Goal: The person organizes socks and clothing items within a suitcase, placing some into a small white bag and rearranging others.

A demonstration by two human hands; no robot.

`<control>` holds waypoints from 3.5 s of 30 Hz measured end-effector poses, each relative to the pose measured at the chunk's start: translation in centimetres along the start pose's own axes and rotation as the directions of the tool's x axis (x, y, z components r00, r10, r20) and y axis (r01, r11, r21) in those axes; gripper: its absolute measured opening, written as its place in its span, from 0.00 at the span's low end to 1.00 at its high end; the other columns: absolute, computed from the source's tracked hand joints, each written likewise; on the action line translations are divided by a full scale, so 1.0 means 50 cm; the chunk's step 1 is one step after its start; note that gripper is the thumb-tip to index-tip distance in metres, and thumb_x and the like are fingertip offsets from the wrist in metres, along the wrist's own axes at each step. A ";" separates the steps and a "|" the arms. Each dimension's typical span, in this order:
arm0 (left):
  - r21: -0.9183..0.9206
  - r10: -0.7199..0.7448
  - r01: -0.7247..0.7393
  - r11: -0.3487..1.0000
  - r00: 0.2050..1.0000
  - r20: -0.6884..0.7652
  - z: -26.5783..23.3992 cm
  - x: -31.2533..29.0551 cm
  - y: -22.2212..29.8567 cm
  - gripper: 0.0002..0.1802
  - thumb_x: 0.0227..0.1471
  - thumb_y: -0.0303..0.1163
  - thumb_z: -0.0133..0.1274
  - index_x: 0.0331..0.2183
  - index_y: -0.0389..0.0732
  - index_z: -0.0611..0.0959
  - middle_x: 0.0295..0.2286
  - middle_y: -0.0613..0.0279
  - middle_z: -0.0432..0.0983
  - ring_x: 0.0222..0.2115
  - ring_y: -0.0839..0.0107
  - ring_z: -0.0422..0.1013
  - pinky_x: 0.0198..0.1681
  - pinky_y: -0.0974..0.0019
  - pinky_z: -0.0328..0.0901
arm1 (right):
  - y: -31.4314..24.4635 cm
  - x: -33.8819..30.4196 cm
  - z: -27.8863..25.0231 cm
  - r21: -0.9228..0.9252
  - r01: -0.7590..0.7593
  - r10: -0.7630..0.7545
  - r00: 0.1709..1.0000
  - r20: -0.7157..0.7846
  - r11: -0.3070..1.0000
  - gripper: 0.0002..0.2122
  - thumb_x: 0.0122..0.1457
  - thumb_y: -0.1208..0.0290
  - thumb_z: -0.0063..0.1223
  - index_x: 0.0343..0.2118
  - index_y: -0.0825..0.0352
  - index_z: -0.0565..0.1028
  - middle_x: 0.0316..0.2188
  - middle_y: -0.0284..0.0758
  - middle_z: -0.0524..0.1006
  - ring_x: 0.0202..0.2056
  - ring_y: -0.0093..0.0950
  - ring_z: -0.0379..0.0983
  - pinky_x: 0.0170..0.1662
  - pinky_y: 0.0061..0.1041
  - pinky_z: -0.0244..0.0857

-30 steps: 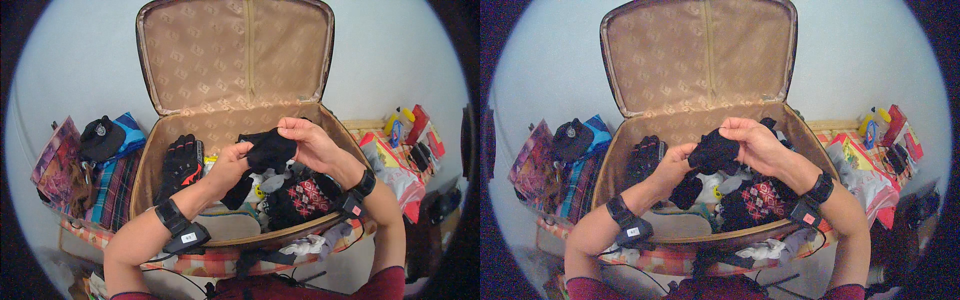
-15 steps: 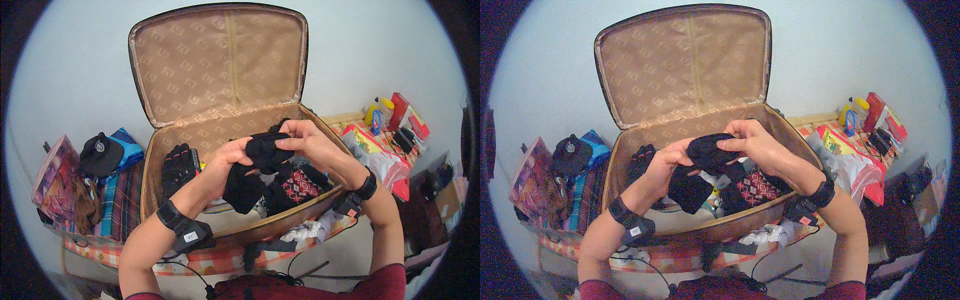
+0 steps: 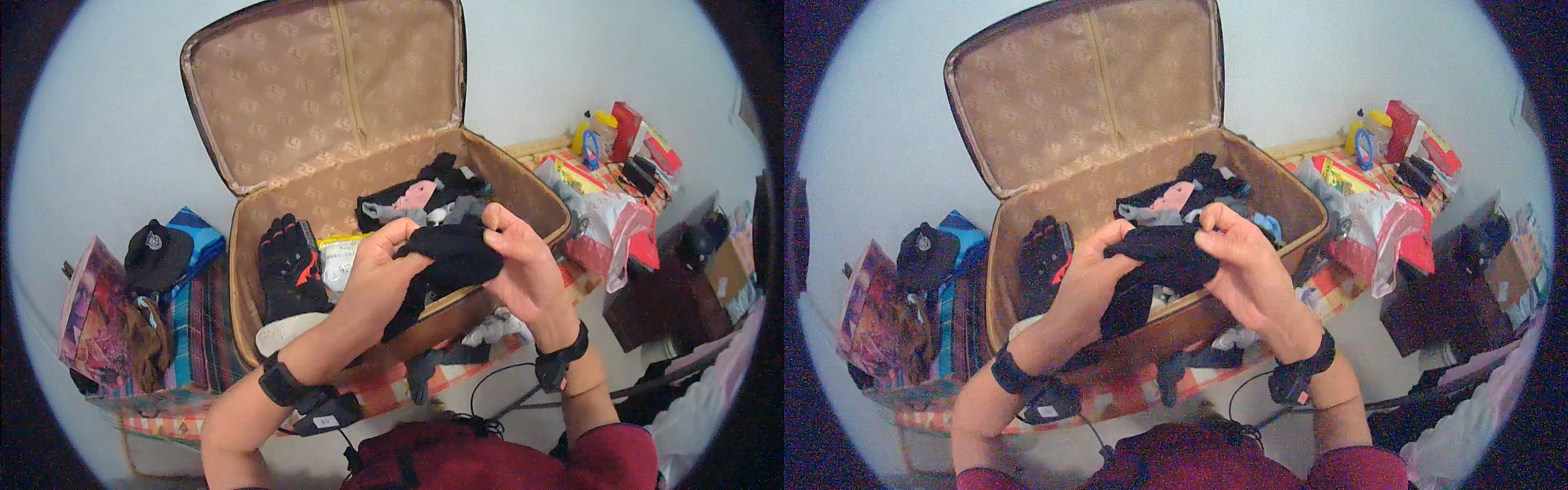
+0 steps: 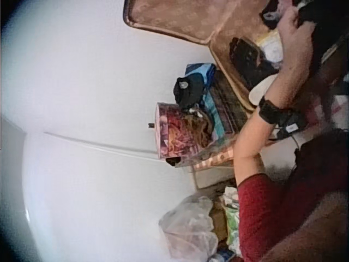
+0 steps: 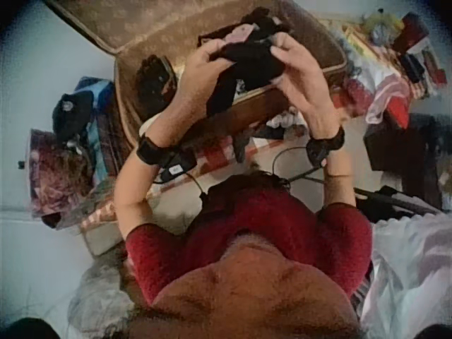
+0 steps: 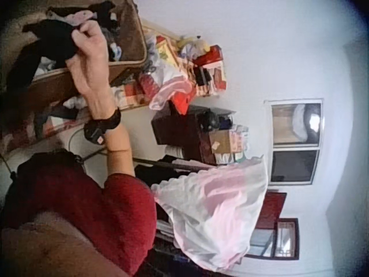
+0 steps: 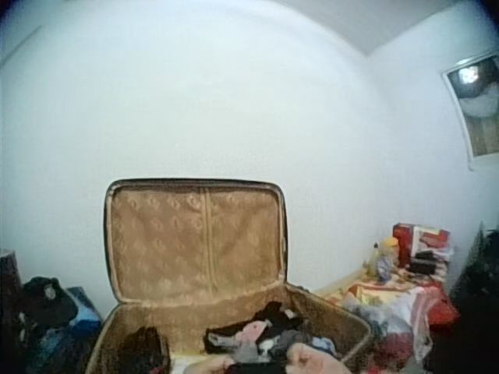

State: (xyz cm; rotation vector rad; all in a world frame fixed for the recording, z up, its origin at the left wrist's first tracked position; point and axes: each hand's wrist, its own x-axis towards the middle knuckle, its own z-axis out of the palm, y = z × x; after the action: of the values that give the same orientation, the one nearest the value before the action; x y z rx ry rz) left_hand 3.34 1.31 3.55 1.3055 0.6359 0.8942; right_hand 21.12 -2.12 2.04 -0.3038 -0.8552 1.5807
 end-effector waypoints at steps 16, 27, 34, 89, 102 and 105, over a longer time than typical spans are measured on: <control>0.660 0.519 -0.430 0.616 0.852 0.070 0.069 -0.172 -0.021 0.15 0.34 0.38 0.56 0.23 0.41 0.70 0.14 0.53 0.70 0.17 0.52 0.70 0.18 0.53 0.63 | 0.110 -0.157 0.009 -0.885 0.433 -0.676 0.601 0.426 -0.173 0.17 0.44 0.69 0.53 0.37 0.73 0.68 0.31 0.44 0.72 0.33 0.37 0.69 0.41 0.36 0.63; 0.895 0.582 -0.320 0.310 0.809 0.088 -0.059 -0.188 0.014 0.19 0.29 0.38 0.60 0.27 0.44 0.73 0.22 0.58 0.72 0.25 0.56 0.71 0.24 0.59 0.64 | 0.186 -0.145 0.151 -0.699 0.269 -0.441 0.895 -0.073 0.663 0.15 0.38 0.72 0.60 0.26 0.67 0.65 0.31 0.39 0.70 0.34 0.29 0.69 0.40 0.27 0.64; 0.802 0.487 -0.330 0.498 0.872 0.057 -0.061 -0.292 -0.019 0.16 0.30 0.37 0.58 0.27 0.44 0.75 0.18 0.63 0.69 0.21 0.60 0.70 0.22 0.62 0.61 | 0.246 -0.151 0.128 -0.944 0.199 -0.559 0.829 0.019 0.263 0.18 0.37 0.71 0.64 0.26 0.64 0.62 0.30 0.34 0.68 0.32 0.25 0.66 0.38 0.25 0.62; -0.279 -0.440 0.420 0.864 0.898 -0.010 0.009 -0.322 -0.243 0.11 0.49 0.28 0.52 0.37 0.39 0.73 0.22 0.68 0.69 0.13 0.79 0.60 0.15 0.76 0.54 | 0.265 -0.209 -0.083 -0.751 -0.122 0.106 0.992 -0.070 0.649 0.04 0.53 0.76 0.52 0.31 0.69 0.74 0.21 0.25 0.72 0.22 0.11 0.65 0.23 0.12 0.58; -0.370 -0.402 0.237 0.898 0.783 -0.474 -0.016 -0.337 -0.269 0.10 0.48 0.27 0.52 0.36 0.44 0.75 0.28 0.70 0.73 0.16 0.88 0.62 0.11 0.83 0.50 | 0.173 -0.200 -0.161 0.031 -0.044 0.053 0.922 -0.383 0.999 0.05 0.57 0.71 0.46 0.34 0.65 0.69 0.31 0.31 0.74 0.32 0.20 0.72 0.38 0.19 0.66; -0.322 -0.423 0.298 0.899 0.781 -0.460 0.018 -0.305 -0.274 0.07 0.50 0.31 0.50 0.35 0.46 0.74 0.25 0.73 0.72 0.17 0.89 0.63 0.10 0.82 0.49 | 0.156 -0.214 -0.202 -0.029 0.024 -0.034 0.918 -0.395 0.999 0.06 0.57 0.69 0.46 0.34 0.65 0.69 0.28 0.30 0.74 0.30 0.20 0.71 0.36 0.19 0.66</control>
State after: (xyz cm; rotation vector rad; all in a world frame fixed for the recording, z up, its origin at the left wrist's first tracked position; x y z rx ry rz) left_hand -1.31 -12.35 -11.04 0.6789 1.1329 0.9662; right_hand 24.04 -8.45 -13.06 -0.6029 -0.5597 1.4152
